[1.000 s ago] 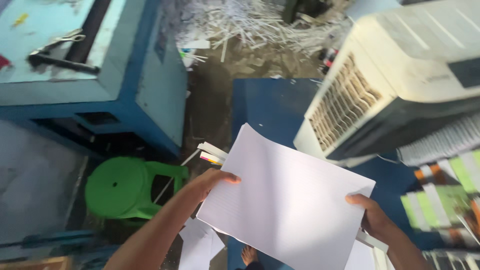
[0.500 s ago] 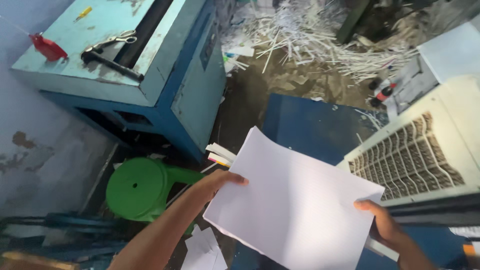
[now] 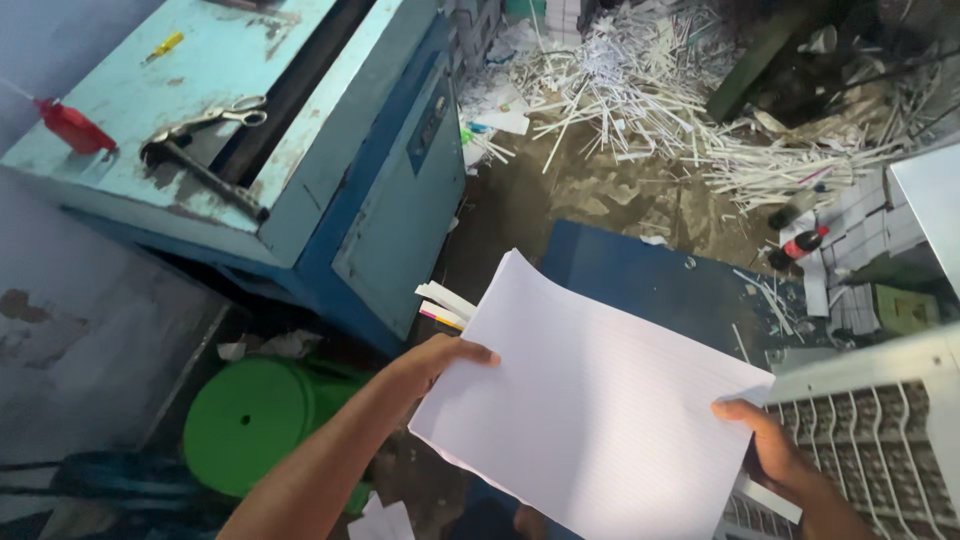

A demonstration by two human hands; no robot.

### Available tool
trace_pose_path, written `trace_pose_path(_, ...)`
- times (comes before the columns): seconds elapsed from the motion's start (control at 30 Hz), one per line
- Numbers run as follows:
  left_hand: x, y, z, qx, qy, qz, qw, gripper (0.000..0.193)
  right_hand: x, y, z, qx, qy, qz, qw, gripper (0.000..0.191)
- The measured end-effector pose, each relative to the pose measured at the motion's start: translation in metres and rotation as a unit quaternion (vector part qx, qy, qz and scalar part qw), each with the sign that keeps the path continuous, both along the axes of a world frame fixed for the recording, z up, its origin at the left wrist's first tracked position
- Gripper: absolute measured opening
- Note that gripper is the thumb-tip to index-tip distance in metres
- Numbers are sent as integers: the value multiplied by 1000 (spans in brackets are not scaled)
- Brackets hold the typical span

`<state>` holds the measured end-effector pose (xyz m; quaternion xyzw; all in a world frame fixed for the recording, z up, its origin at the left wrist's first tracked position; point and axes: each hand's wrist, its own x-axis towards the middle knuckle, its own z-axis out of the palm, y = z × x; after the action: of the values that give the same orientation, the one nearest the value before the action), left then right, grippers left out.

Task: The person gathers loose lined sheets and places them on a paper cutter. They then pick up a stack of printed book covers, align them, and position the covers on the cutter. The person adjusts the cutter's knob and lever to prepare for cutting or trimming.

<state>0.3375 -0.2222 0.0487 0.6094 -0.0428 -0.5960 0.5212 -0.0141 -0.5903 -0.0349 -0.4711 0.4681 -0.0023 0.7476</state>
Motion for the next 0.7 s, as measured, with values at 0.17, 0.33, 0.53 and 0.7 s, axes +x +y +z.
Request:
trace_pose_path(0.17, 35, -27, 12, -2, 2, -4, 1000, 65, 30, -26, 13, 10, -22, 5, 1000, 59)
trace_pose_path(0.33, 86, -51, 21, -4, 10, -23, 1000, 64, 76, -47, 24, 16, -51, 33, 998, 61)
trace_pose_path(0.53, 177, -109, 28, 3, -10, -58, 998, 63, 153, -70, 50, 1, -5, -17, 1000, 66)
trace_pose_path(0.7, 255, -148, 39, 6, -11, -88, 996, 61, 218, -82, 81, 14, -19, -58, 998, 70)
